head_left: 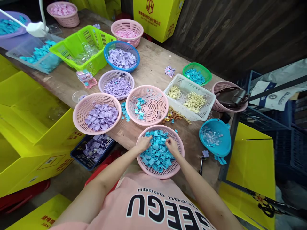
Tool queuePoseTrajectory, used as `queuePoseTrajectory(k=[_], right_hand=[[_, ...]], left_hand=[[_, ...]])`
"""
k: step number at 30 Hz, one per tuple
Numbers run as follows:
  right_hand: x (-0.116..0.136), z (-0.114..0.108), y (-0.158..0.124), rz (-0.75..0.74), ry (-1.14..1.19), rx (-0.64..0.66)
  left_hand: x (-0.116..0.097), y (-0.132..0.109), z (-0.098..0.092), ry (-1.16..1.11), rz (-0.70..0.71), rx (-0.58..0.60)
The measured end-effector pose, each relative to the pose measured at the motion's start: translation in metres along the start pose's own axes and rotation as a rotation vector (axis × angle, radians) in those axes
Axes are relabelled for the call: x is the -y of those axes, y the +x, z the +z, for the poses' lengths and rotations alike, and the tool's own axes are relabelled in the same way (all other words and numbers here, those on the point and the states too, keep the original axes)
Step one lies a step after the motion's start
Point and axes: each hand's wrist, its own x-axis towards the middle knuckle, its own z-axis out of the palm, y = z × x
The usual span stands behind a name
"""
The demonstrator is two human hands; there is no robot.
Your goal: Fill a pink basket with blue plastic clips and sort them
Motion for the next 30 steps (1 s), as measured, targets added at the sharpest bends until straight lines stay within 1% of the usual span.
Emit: queuePoseTrajectory(k=[2,4,6,8,10,11,12,14,15,16,17,19,21,23,25,28,30], right_hand=[[-0.001,-0.001,-0.003,0.049,0.035,-0.009],[-0.004,-0.002,-0.004,0.079,0.06,-0.012],[-0.006,-0.004,-0.006,0.097,0.053,-0.029],[-0.006,-0.006,-0.007,0.076,0.005,-0.078],[-0.003,-0.005,-0.008,-0.034,-0.07,-0.123],[0.001,-0.003,-0.01,-0.123,-0.117,-0.107],[0.005,0.001,-0.011,-0.224,-0.173,-0.055],[0.016,0.011,-0.014,-0.394,-0.323,0.122],[0.021,0.016,-0.015,-0.437,-0.413,0.21],[0.025,0.022,-0.017,-0.447,-0.499,0.274],[0.028,0.026,-0.017,-0.433,-0.567,0.305],[0.031,0.031,-0.018,-0.374,-0.606,0.286],[0.028,0.029,-0.017,-0.322,-0.492,0.215],[0.024,0.022,-0.016,-0.257,-0.269,0.13],[0.019,0.014,-0.015,-0.132,-0.011,0.069],[0.018,0.007,-0.013,0.124,0.345,0.07],[0.02,0.005,-0.011,0.26,0.589,0.085]], left_hand=[[-0.003,0.004,0.004,0.026,-0.001,0.019],[-0.004,0.006,0.007,0.019,-0.008,0.009],[-0.002,0.006,0.007,-0.038,0.002,-0.012],[0.004,0.004,0.004,-0.26,0.003,-0.009],[0.01,0.002,-0.001,-0.607,-0.023,0.06],[0.014,0.001,-0.004,-0.773,-0.054,0.107],[0.017,0.001,-0.007,-0.901,-0.09,0.154],[0.022,0.001,-0.014,-1.077,-0.166,0.208],[0.024,0.002,-0.018,-1.145,-0.204,0.211],[0.025,0.003,-0.021,-1.208,-0.236,0.206],[0.027,0.005,-0.025,-1.271,-0.256,0.191],[0.03,0.008,-0.034,-1.372,-0.273,0.127],[0.034,0.013,-0.043,-1.417,-0.278,0.041],[0.038,0.019,-0.053,-1.411,-0.303,-0.054],[0.041,0.029,-0.064,-1.383,-0.327,-0.139],[0.042,0.049,-0.079,-1.332,-0.333,-0.223],[0.04,0.064,-0.091,-1.289,-0.351,-0.262]])
